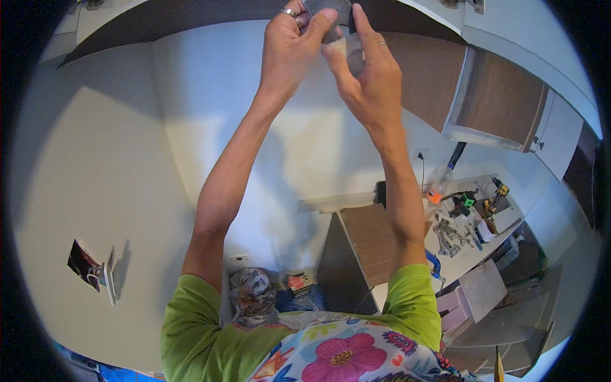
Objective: The person trims a large sheet of wallpaper along the top edge of a wall using a utility knife. They then use a sanding block to smooth the cut edge and continue trimming along the wall's perimeter.
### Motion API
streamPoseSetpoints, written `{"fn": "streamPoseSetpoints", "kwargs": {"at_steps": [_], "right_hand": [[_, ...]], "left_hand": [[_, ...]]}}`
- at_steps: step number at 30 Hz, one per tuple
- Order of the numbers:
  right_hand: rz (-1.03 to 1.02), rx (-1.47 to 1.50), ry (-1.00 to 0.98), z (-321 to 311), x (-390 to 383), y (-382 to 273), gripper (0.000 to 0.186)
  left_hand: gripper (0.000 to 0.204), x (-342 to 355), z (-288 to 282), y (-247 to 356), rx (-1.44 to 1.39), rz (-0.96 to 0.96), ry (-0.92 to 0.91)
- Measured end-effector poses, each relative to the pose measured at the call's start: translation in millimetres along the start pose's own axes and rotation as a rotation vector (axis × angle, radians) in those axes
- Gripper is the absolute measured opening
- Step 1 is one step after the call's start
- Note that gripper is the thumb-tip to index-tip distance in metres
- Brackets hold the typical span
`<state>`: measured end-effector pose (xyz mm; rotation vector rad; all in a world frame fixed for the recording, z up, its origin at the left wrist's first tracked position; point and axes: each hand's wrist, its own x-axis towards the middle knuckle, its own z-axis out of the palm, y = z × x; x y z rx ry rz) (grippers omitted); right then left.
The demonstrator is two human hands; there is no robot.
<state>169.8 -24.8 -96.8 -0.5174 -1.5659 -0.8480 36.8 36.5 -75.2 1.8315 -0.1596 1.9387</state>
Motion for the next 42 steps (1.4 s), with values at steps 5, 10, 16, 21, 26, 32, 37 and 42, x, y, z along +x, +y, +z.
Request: {"fn": "streamPoseSetpoints", "kwargs": {"at_steps": [5,10,16,21,26,32,37,42], "right_hand": [[0.033,0.085,0.018,9.1,-3.0,-2.2,0.071],[0.028,0.109,0.077,19.6,-5.3,-3.0,0.07],[0.086,0.156,0.084,25.7,-8.4,-4.5,0.069],[0.094,0.164,0.069,25.9,-4.1,-9.1,0.069],[0.078,0.214,0.114,34.5,-3.9,-6.4,0.07],[0.127,0.254,0.149,42.6,-10.3,-5.3,0.07],[0.205,0.187,0.124,37.6,-50.2,-2.2,0.079],[0.341,0.262,0.1,31.4,-83.3,-23.6,0.081]], "left_hand": [[0.013,-2.3,-0.9,11.2,0.102,-0.002,0.01],[0.014,0.0,-2.0,14.9,0.126,0.062,-0.004],[0.014,3.0,3.5,19.1,0.23,0.098,0.017],[0.014,6.0,1.9,18.3,0.258,0.126,0.051],[0.014,8.5,-0.3,18.3,0.291,0.169,0.036],[0.015,-0.3,-1.2,11.4,0.26,0.125,0.049],[0.025,-32.0,0.9,13.4,0.345,0.031,-0.003],[0.018,-68.5,1.6,12.9,0.307,-0.123,-0.031]]}}
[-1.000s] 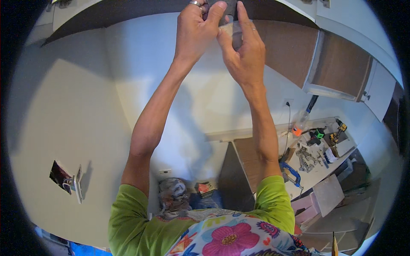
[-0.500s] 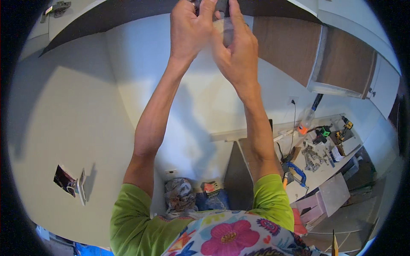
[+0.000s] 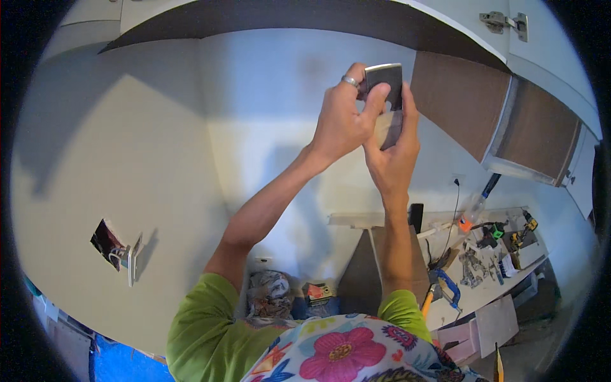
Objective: The person trims a large sheet of wallpaper along the top edge of a wall using a utility knife. They then use a sanding block to smooth the cut edge and continue trimming along the wall's perimeter.
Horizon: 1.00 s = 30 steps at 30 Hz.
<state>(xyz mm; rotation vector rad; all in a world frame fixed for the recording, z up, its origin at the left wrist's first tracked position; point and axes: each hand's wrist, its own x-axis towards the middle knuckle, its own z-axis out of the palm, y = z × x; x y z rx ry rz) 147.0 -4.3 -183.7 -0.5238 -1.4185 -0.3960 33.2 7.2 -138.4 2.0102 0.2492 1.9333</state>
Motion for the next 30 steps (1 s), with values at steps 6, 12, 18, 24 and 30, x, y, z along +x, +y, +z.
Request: {"fn": "streamPoseSetpoints", "kwargs": {"at_steps": [6,12,18,24,30], "right_hand": [[0.009,0.016,0.018,8.6,-18.6,7.3,0.08],[0.184,0.165,0.047,18.2,-55.4,8.8,0.081],[0.297,0.21,0.051,0.2,-110.2,10.6,0.084],[0.584,0.142,-0.01,-22.0,-191.8,18.6,0.088],[0.83,0.01,-0.002,-41.4,-259.1,-0.6,0.091]], "left_hand": [[0.016,-13.8,-6.0,-7.2,0.067,-0.019,-0.028],[0.019,-33.0,-9.9,-13.4,0.181,0.014,-0.107],[0.022,-71.9,2.1,-37.6,0.252,-0.081,-0.248],[0.018,-142.1,15.0,-80.9,0.174,-0.281,-0.328],[0.019,-221.2,20.7,-107.5,0.062,-0.554,-0.378]]}}
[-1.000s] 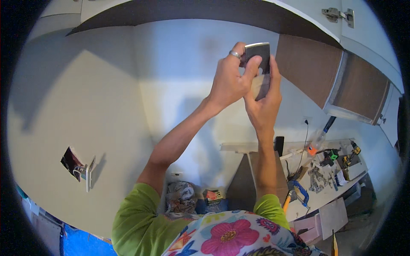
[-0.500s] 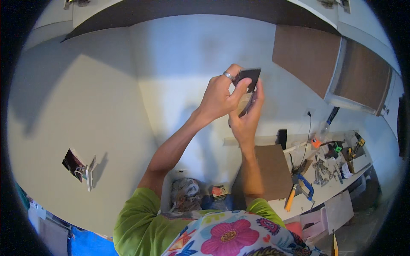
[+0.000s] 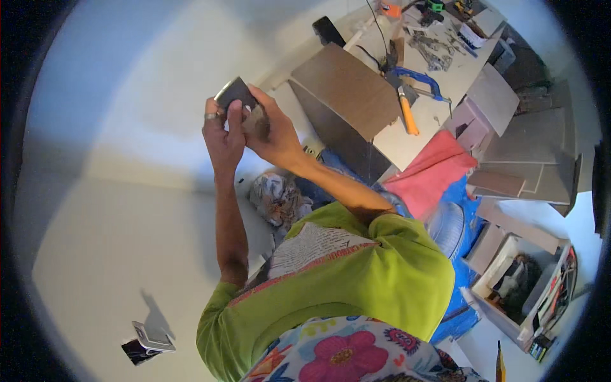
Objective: The person trims a large sheet of wallpaper along the top edge of a wall using a utility knife. They then use a sanding block to smooth the cut edge and continue trimming along the wall's perimeter.
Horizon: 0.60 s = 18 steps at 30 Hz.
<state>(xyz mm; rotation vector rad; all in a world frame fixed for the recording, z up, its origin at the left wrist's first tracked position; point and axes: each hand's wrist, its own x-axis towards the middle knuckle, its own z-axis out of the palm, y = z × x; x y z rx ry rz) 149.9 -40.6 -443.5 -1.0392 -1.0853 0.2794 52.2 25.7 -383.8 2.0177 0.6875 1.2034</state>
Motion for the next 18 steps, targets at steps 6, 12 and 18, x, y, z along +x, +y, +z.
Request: {"fn": "streamPoseSetpoints", "kwargs": {"at_steps": [6,12,18], "right_hand": [[0.124,0.012,-0.128,-16.0,-24.4,11.2,0.09],[-0.218,0.125,-0.151,-10.5,-0.8,20.9,0.081],[-0.587,-0.106,-0.452,31.7,76.4,-73.9,0.08]], "left_hand": [[0.029,-38.4,15.6,-48.4,0.104,-0.037,-0.005],[0.027,-33.5,3.2,19.5,0.052,-0.011,0.083],[0.024,-29.1,-68.4,87.5,-0.016,-0.004,0.452]]}}
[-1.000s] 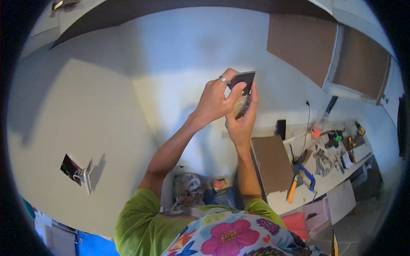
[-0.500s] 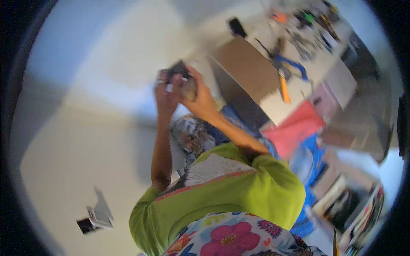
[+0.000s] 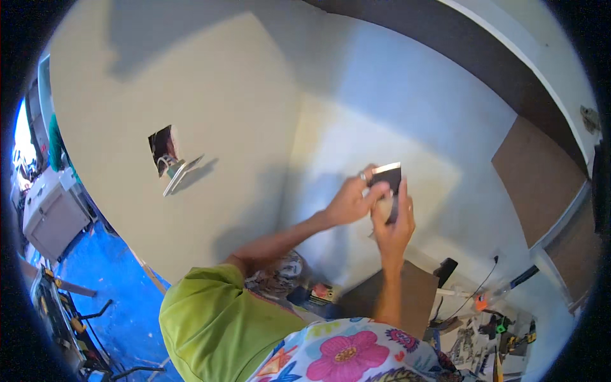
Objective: The person trims a large sheet of wallpaper along the top edge of a wall using a utility knife. They then use a sanding block to smooth the cut edge and continue trimming along the wall's perimeter.
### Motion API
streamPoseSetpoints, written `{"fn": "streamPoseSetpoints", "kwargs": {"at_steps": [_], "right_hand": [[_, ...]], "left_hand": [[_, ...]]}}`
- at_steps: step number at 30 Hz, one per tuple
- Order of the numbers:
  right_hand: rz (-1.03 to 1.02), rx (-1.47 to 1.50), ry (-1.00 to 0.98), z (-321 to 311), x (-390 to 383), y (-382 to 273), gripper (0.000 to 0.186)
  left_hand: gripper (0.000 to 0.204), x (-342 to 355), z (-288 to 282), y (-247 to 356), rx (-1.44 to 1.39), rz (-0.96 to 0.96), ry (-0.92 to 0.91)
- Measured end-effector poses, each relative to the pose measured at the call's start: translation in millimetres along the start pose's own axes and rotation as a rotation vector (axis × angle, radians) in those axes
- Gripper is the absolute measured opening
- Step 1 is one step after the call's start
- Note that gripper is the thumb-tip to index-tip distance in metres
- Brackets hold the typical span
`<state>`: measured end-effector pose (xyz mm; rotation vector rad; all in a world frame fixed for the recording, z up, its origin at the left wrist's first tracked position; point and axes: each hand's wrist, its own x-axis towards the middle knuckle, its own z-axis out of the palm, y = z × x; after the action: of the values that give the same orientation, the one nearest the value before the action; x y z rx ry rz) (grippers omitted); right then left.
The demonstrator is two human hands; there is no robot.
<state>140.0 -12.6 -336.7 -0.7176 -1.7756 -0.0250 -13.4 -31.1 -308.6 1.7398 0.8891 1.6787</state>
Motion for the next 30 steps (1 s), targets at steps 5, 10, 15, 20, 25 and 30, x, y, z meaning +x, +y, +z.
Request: {"fn": "streamPoseSetpoints", "kwargs": {"at_steps": [5,10,15,20,25,30], "right_hand": [[-0.458,-0.154,0.044,-5.4,111.6,-73.8,0.079],[-0.667,-0.291,0.046,-11.6,184.4,-155.3,0.073],[-0.638,-0.501,-0.104,-13.2,219.5,-243.3,0.063],[-0.701,-0.747,-0.002,0.9,241.3,-254.4,0.061],[-0.671,-0.808,-0.019,7.6,232.8,-271.8,0.061],[-0.597,-0.885,-0.012,11.6,233.3,-275.2,0.062]], "left_hand": [[0.024,48.0,-46.5,44.0,-0.064,0.443,0.274],[0.033,82.1,-71.8,113.3,-0.336,0.745,0.469],[0.032,103.8,-124.1,147.2,-0.416,0.675,0.496],[0.027,145.4,-135.2,143.7,-0.797,0.681,0.341],[0.022,143.4,-140.9,142.7,-0.917,0.622,0.182],[0.021,150.9,-140.0,144.1,-0.933,0.589,0.152]]}}
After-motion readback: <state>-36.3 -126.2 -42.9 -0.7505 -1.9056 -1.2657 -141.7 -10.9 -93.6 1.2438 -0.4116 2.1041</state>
